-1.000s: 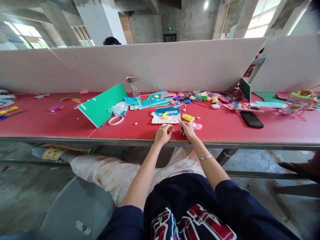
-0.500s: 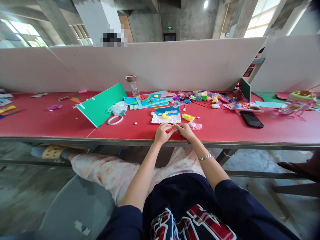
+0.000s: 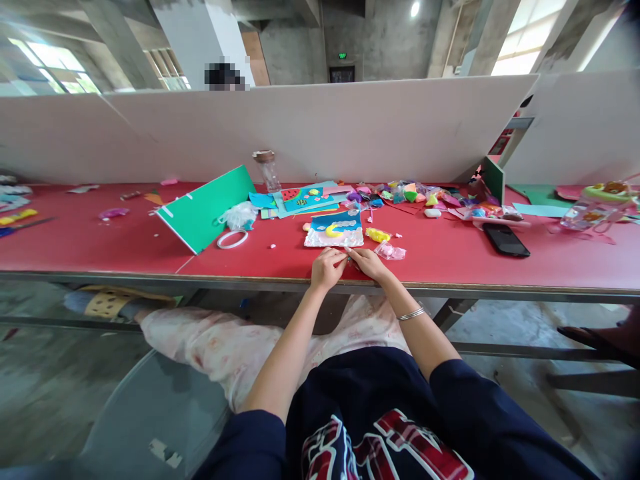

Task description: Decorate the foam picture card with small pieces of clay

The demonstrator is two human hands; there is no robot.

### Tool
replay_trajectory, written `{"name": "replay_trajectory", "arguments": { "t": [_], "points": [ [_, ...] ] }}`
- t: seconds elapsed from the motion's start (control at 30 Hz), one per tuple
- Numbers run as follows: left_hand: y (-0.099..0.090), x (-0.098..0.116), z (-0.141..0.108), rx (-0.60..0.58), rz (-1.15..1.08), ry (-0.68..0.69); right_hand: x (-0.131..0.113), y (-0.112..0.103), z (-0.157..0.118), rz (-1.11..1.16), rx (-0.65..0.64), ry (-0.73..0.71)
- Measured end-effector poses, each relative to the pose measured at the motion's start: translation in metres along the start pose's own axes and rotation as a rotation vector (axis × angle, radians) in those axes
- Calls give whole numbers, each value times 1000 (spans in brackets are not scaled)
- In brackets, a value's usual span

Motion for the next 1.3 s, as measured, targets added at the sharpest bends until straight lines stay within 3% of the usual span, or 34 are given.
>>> {"name": "replay_trajectory", "arguments": {
  "t": [0.2, 0.6, 0.83, 0.97, 1.1, 1.3],
  "points": [
    [-3, 2, 0, 31, -23, -6, 2, 0, 0, 45, -3, -24],
    [0, 1, 1, -80, -41, -35, 6, 0, 2, 50, -2, -43],
    [-2, 2, 2, -15, -58, -35, 5, 0, 2, 32, 57, -30],
    [-4, -2, 2, 27, -125, -106, 10, -2, 3, 146, 116, -4],
    [-5, -4, 2, -7, -176, -195, 12, -2, 4, 197, 131, 17],
    [-6, -2, 2, -53, -266, -205, 10, -3, 2, 232, 123, 19]
  ]
}}
Point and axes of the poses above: each hand's wrist, its own z-axis towards the middle knuckle, its own y-axis out of the palm, x = y × z, the point moved 3 cm from there along z, towards the middle knuckle, and after that the axes turned 10 degrees about -x, right-handed, at the moved point
